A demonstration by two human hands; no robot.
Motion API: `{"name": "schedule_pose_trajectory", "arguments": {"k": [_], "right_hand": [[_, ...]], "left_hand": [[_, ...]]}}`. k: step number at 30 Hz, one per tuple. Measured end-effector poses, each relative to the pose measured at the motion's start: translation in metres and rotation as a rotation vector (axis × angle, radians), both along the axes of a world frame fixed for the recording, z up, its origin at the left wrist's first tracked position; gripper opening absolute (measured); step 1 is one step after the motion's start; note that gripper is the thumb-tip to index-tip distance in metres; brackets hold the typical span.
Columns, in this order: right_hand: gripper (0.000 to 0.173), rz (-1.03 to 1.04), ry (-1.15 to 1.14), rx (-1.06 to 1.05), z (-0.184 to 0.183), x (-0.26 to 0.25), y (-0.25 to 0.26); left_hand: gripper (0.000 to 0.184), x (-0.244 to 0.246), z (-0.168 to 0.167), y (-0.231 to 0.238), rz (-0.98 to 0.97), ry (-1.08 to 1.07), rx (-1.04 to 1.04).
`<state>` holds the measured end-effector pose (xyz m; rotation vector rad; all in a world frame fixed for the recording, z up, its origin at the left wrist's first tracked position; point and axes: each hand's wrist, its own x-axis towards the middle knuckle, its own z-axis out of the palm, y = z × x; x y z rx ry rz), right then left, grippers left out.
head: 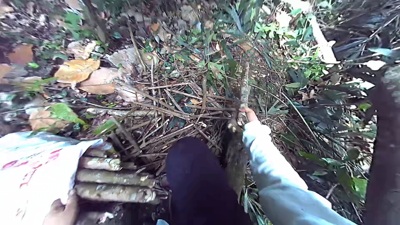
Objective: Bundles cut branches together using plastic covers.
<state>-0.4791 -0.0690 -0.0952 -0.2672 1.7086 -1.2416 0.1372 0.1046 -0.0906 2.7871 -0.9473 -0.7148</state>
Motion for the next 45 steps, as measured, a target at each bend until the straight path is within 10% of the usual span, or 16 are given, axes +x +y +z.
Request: {"name": "schedule_pose_trajectory", "arguments": {"k": [3, 8, 16, 33, 45], "right_hand": [[0.019, 0.196, 0.003, 0.03, 0.066, 0.025, 0.073], [0.112, 0.716, 0.331, -0.064, 0.168, 0.034, 0.169], [0.123, 1.404, 0.554, -0.121, 0.295, 0.057, 0.247], [0.116, 1.795, 0.29, -0.08, 0.256, 0.056, 0.247], [0.119, 1.804, 1.127, 0.022, 0.194, 0.157, 0.24]], "left_hand": [[0.06, -0.004, 0.025, 0.01, -0.037, 0.118, -0.062], [0.057, -0.012, 0.057, 0.022, -0.029, 0.178, 0.003], [0.056, 0.03, 0.032, 0.037, 0.183, 0.315, -0.386], [0.03, 0.059, 0.045, 0.062, 0.049, 0.581, -0.421], [0.039, 0.04, 0.061, 0.048, -0.066, 0.376, -0.277]]}}
